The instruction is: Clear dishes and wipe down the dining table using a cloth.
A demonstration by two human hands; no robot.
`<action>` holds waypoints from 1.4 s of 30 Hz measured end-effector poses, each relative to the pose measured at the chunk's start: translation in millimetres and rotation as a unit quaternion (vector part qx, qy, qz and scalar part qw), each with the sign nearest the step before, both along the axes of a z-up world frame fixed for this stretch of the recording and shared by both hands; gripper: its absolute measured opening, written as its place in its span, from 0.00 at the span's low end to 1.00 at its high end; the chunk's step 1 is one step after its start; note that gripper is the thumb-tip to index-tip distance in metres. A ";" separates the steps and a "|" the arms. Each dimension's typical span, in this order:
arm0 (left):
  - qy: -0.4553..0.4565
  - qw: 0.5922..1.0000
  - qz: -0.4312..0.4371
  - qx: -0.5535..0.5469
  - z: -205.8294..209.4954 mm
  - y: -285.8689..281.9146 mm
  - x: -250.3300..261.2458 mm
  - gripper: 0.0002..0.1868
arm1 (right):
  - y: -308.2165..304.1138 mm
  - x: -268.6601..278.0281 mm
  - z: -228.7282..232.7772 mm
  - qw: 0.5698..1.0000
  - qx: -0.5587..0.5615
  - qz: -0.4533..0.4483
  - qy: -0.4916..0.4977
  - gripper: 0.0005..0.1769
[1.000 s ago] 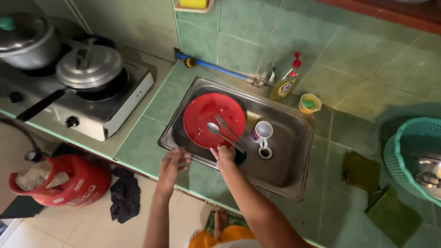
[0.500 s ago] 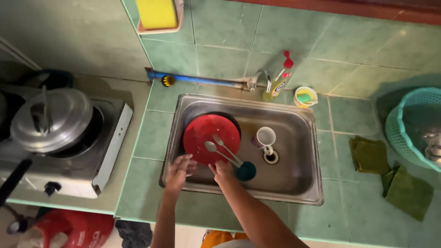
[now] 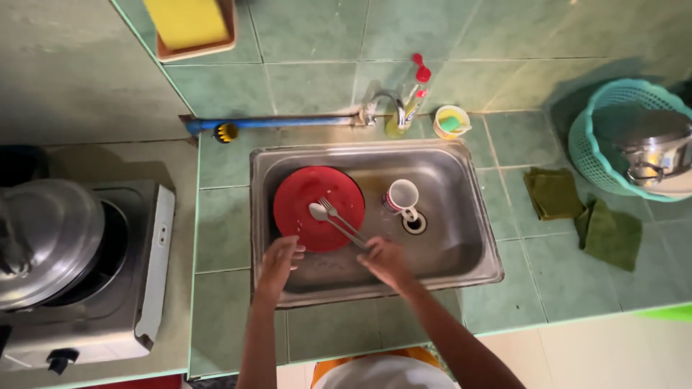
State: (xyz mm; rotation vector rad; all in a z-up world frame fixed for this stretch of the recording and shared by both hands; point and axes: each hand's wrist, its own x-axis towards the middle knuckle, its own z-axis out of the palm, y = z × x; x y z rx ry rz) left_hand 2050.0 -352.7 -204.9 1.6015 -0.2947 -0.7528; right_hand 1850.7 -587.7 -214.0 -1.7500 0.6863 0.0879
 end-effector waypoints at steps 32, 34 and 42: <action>0.048 0.999 0.016 -0.017 28.3 -2.2 28.4 0.21 | -90.9 42.0 -70.4 0.898 -0.343 -0.260 0.096 0.63; 0.048 0.999 0.009 -0.013 32.9 -5.5 27.5 0.21 | -93.4 47.4 -77.6 0.900 -0.324 -0.269 0.110 0.65; 0.043 0.999 -0.002 -0.008 11.1 -18.1 33.7 0.22 | -103.1 89.1 -86.9 0.889 -0.390 -0.222 0.092 0.73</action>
